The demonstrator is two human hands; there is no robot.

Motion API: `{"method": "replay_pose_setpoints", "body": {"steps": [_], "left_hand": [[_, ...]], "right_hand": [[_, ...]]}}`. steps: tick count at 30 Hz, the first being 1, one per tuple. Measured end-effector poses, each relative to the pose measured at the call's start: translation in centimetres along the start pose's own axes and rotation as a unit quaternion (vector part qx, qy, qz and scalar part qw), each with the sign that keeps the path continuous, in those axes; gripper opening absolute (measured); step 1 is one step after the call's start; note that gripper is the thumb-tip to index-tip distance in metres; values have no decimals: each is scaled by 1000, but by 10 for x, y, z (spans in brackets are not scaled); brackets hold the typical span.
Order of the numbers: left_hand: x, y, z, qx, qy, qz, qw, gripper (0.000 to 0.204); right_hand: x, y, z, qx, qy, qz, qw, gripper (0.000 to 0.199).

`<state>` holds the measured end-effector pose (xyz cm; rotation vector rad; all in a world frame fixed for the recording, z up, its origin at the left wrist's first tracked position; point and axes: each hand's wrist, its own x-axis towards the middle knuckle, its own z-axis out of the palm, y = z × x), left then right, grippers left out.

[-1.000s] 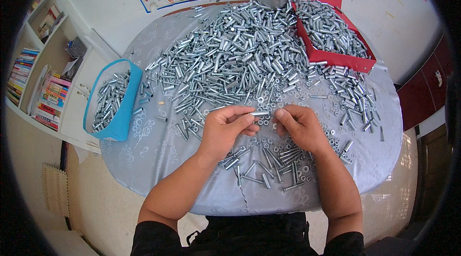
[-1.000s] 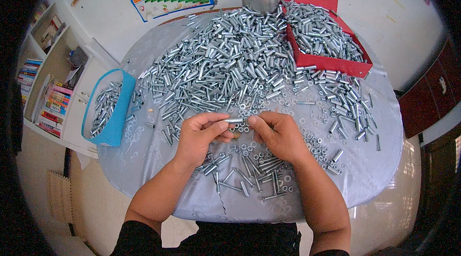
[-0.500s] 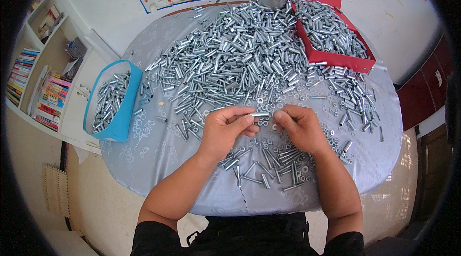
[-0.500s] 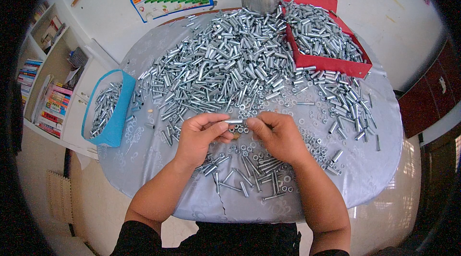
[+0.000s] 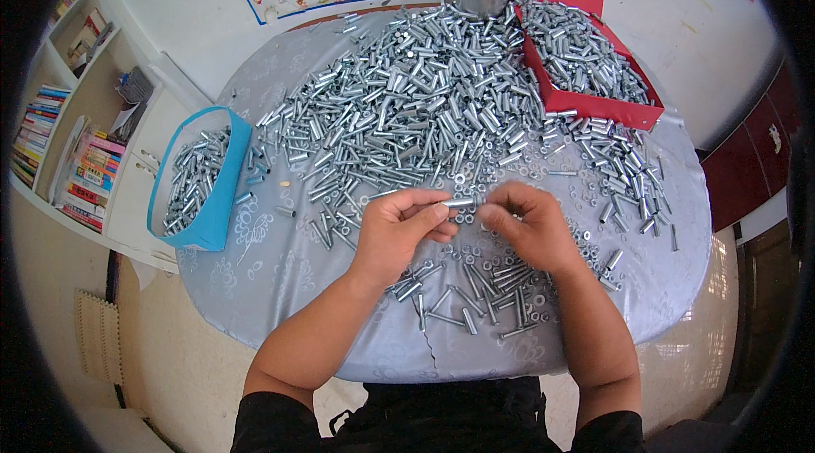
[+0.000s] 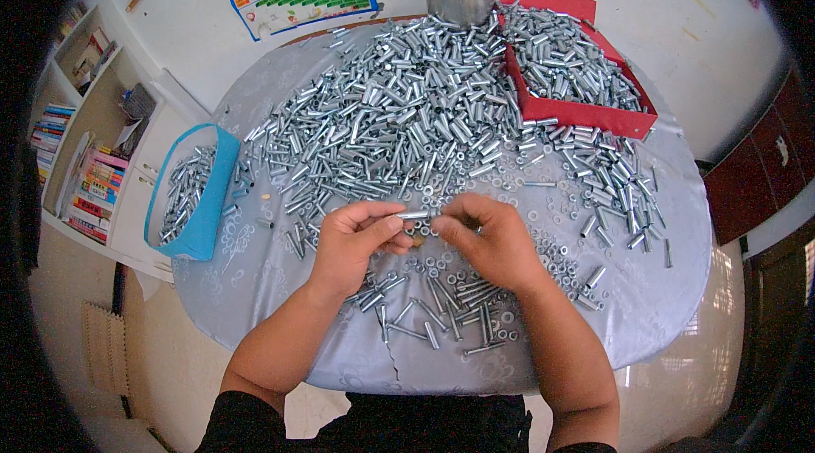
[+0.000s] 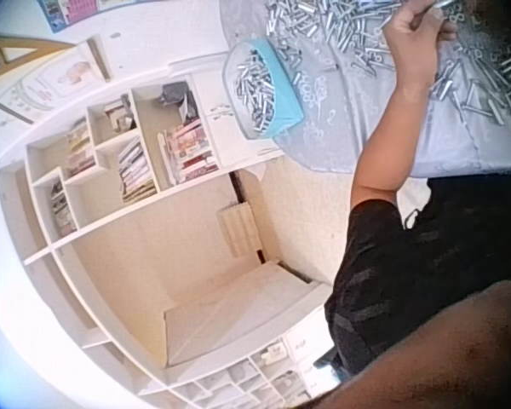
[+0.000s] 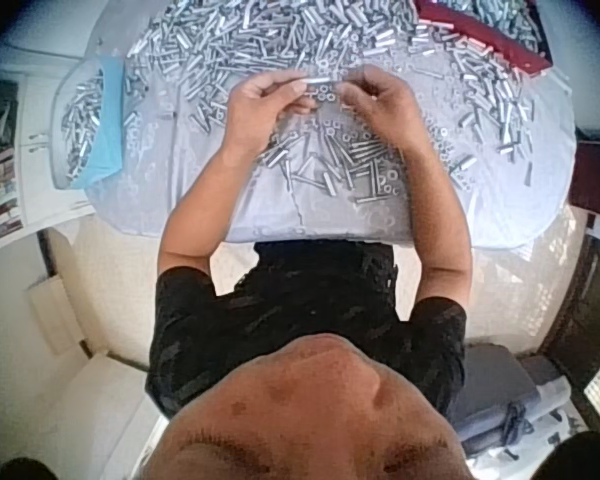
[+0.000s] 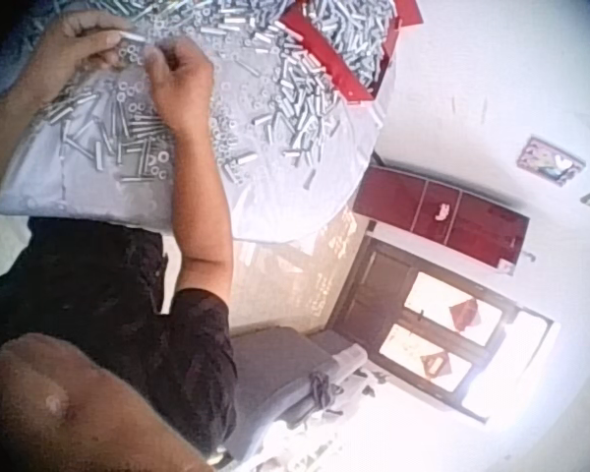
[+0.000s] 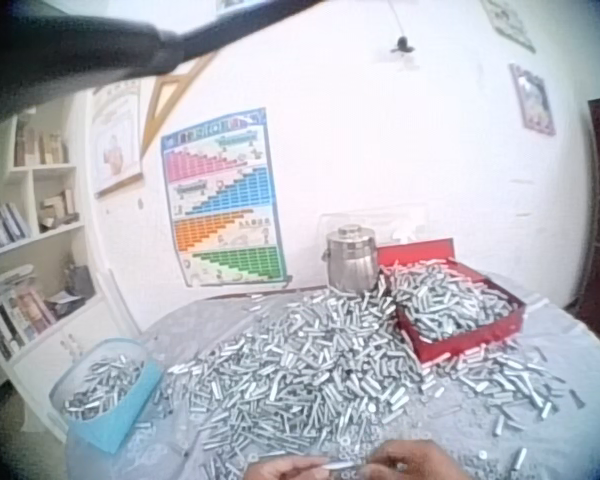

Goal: The person repeatedly picks up metal bolts and washers from a large pile on a table. They thread the washers onto the bolts by hand and place the assembled units back onto the table. The process is repetitive and involves handling small hardware components one at a time.

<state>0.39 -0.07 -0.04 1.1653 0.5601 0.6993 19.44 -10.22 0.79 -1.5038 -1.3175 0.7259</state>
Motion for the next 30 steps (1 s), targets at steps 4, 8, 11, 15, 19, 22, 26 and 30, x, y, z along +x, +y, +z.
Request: {"method": "replay_pose_setpoints", "body": {"steps": [4, 8, 11, 15, 19, 22, 26, 30], "left_hand": [[0, -1, -1, -7, 1, -1, 1000, 22], [0, -1, -1, -3, -7, 1, 1000, 22], [0, 0, 0, -3, -12, -4, 1000, 22], [0, -2, -2, -16, -5, -18, 1000, 22], [0, -1, -2, -33, -12, -17, 999, 22], [-1, 2, -1, 2, -18, -6, 1000, 21], [-1, 0, 2, 13, -20, 17, 1000, 21], [-2, 0, 2, 36, -23, 36, 998, 20]], "right_hand": [[0, -4, 4, 95, 7, 42, 995, 16], [-1, -2, 5, 81, 12, 9, 997, 16], [-1, 3, -1, 74, -25, 42, 996, 16], [1, -2, 9, 111, 36, -33, 993, 16], [-2, -5, 7, 99, 23, -6, 995, 16], [-1, -6, 8, 160, 11, 27, 987, 14], [0, 0, 6, 182, -5, 18, 983, 12], [0, 1, 6, 200, -11, 20, 979, 11]]}}
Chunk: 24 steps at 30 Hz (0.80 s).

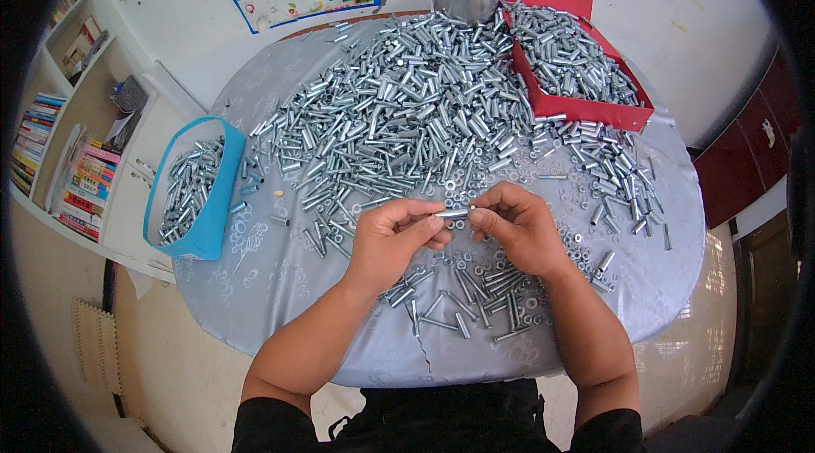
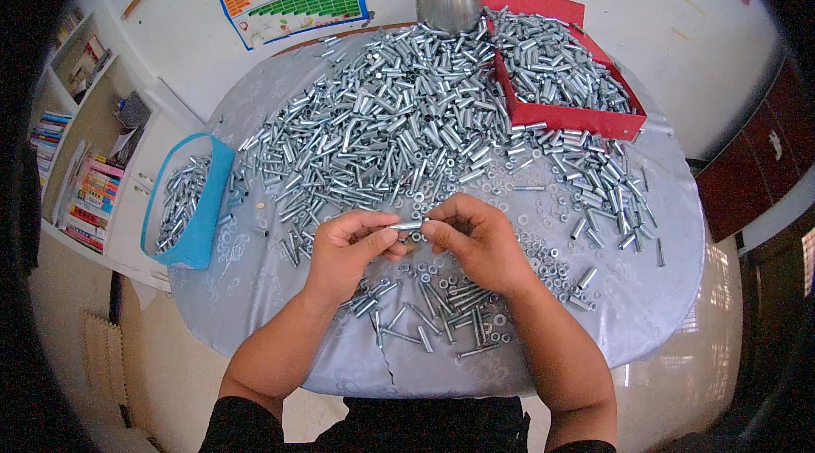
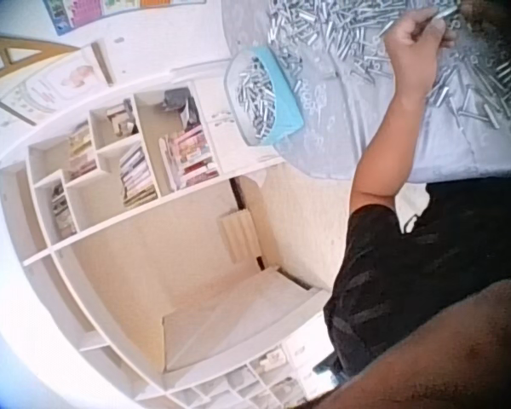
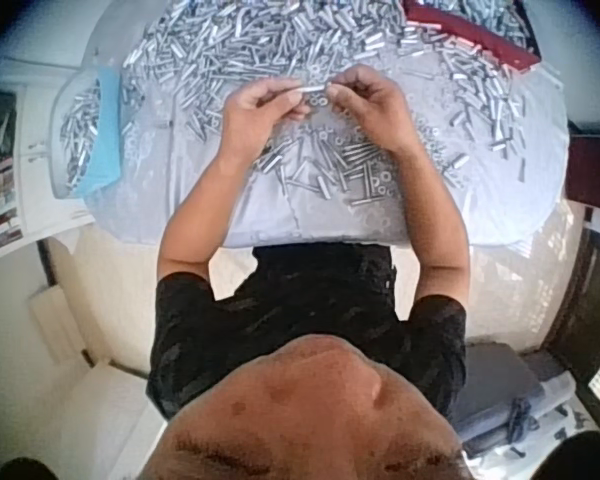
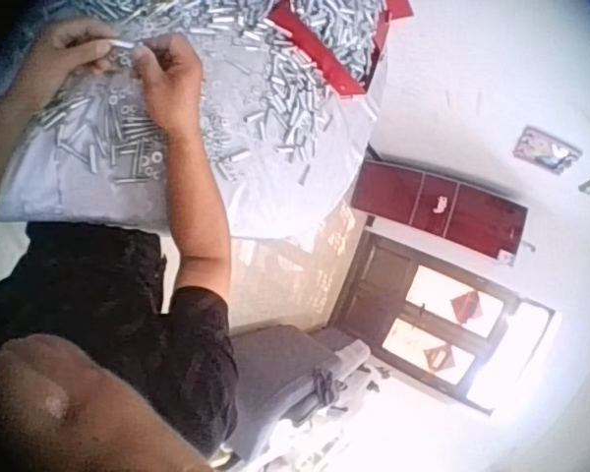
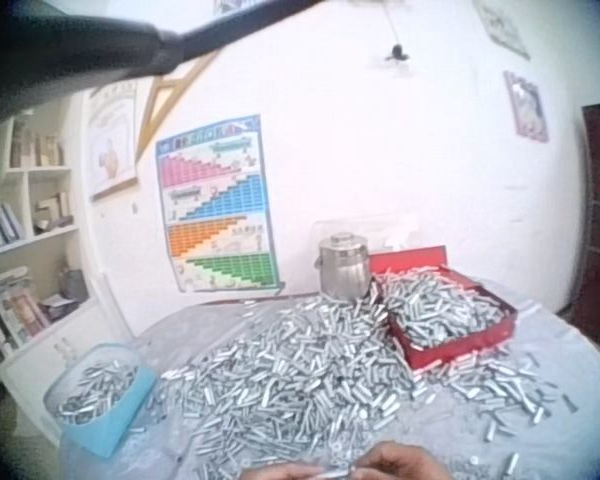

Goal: The person repeatedly picks up metal bolts and washers from a large pile on a table. They thread the washers onto the bolts by hand and place the assembled units back onto the table. The process is repetitive and involves handling small hardware components one at a time.

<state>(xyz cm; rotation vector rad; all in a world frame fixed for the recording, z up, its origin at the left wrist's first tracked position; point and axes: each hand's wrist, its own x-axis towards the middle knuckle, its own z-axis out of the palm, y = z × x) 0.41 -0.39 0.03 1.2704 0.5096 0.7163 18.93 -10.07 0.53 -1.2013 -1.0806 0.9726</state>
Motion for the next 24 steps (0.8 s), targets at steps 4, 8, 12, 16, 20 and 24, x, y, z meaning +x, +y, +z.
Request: {"method": "replay_pose_setpoints", "body": {"steps": [4, 8, 12, 16, 20, 24], "left_hand": [[-3, -1, 2, 34, -1, 20, 999, 20], [-3, 1, 5, 23, -6, 2, 1000, 20], [-4, 0, 6, 22, -24, -9, 999, 20], [-3, -5, 3, 23, -36, -11, 999, 21], [-1, 1, 3, 10, 27, 26, 999, 22], [3, 0, -7, 1, 103, 37, 994, 22]], "right_hand": [[1, 1, -4, 16, -14, 14, 1000, 12], [2, -2, -5, 45, 1, 15, 999, 16], [3, -5, -13, 35, -28, 32, 998, 16], [2, -7, -14, 41, -28, 45, 998, 13], [0, -19, -22, -15, -60, 98, 993, 14], [-5, -29, -34, -94, -205, 185, 957, 15]]}}
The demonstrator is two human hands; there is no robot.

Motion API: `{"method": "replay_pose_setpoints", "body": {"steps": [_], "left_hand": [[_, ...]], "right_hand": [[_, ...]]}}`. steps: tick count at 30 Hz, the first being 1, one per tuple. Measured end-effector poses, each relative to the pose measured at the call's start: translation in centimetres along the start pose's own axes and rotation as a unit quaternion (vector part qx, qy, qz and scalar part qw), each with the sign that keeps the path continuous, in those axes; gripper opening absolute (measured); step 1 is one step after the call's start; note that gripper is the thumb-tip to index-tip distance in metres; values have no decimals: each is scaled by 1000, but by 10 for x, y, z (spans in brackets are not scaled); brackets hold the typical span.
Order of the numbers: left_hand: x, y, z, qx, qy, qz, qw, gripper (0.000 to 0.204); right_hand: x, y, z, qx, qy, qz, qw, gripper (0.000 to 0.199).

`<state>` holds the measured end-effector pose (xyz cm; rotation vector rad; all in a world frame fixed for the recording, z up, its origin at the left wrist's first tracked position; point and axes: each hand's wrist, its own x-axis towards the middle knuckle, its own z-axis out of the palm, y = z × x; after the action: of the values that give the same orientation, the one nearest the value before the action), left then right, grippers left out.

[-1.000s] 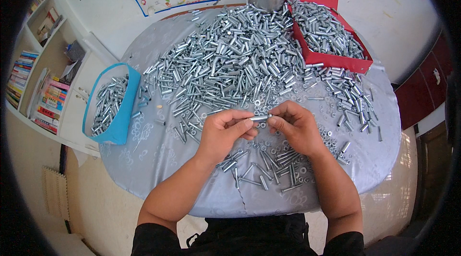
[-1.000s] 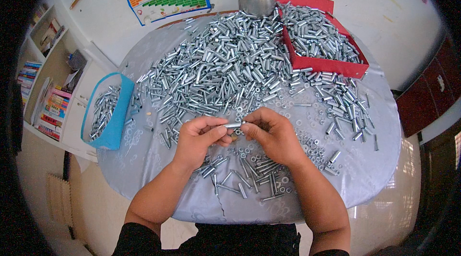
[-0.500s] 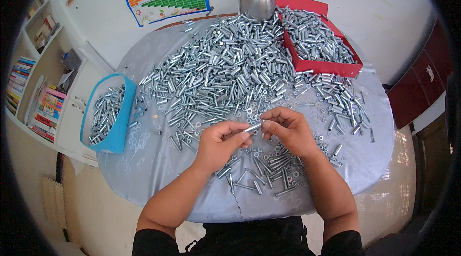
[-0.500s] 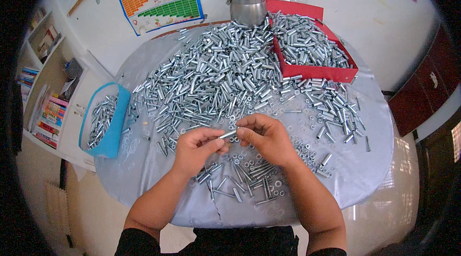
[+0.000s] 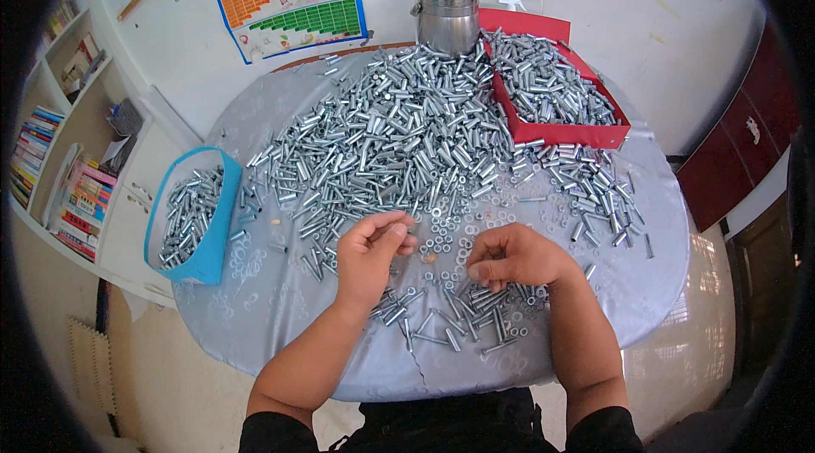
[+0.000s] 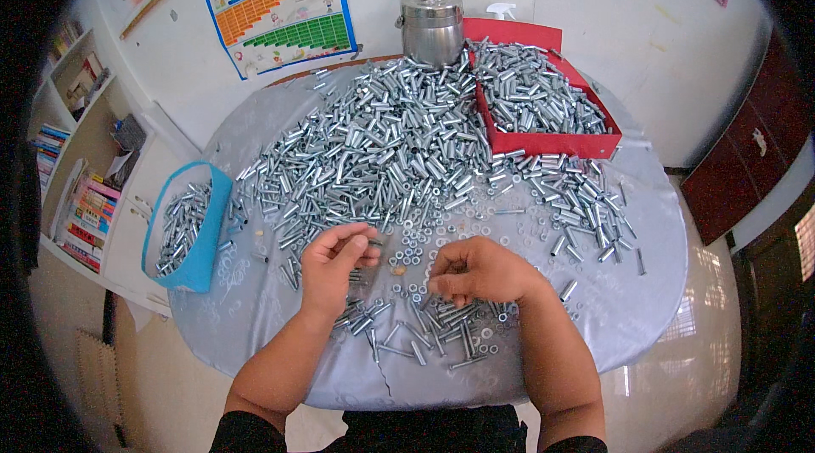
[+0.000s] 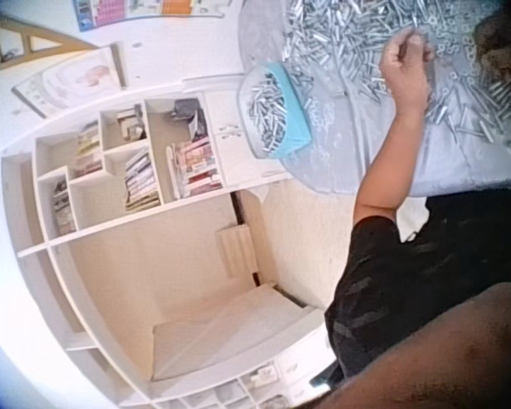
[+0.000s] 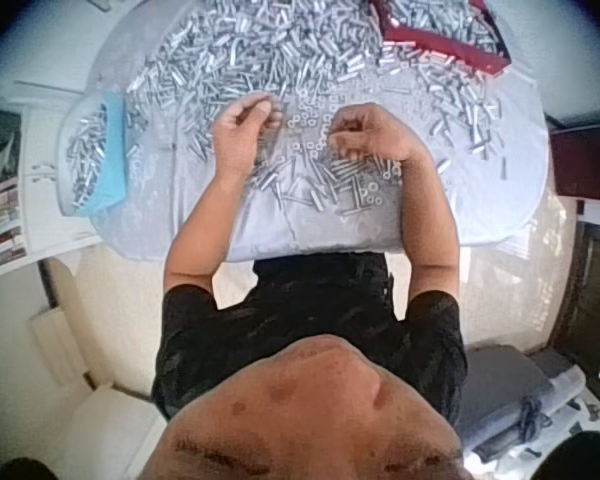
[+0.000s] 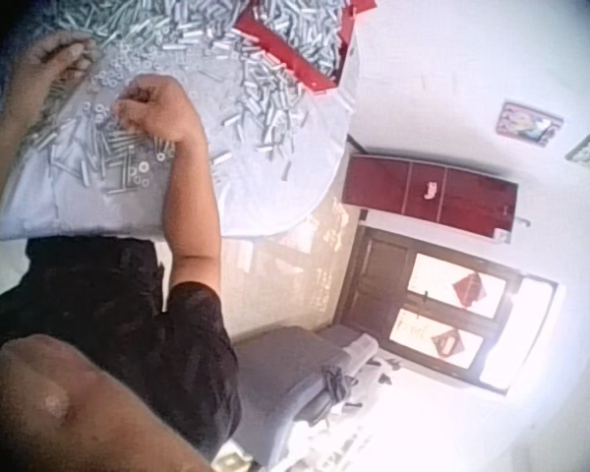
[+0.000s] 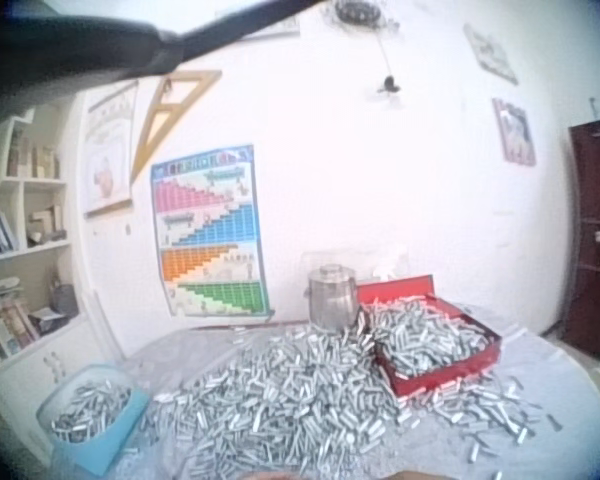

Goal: The person repeatedly picks up metal bolts and washers from a large pile on a table. They thread the washers onto the bolts by hand and place the assembled units back onto the table. The process is repetitive and involves handling small hardware components one at a time.

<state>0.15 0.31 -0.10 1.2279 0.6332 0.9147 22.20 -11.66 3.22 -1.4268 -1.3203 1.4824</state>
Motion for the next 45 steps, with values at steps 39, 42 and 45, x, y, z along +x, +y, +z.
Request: {"method": "replay_pose_setpoints", "body": {"steps": [39, 42, 45], "left_hand": [[13, -4, -30, 186, 71, 149, 969, 16], [17, -1, -39, 334, 24, 245, 910, 14], [19, 0, -39, 495, -33, 270, 825, 17]], "right_hand": [[24, 15, 2, 103, 403, -175, 892, 22], [25, 10, 5, 100, 402, -170, 894, 24], [24, 12, 4, 105, 396, -165, 897, 22]]}}
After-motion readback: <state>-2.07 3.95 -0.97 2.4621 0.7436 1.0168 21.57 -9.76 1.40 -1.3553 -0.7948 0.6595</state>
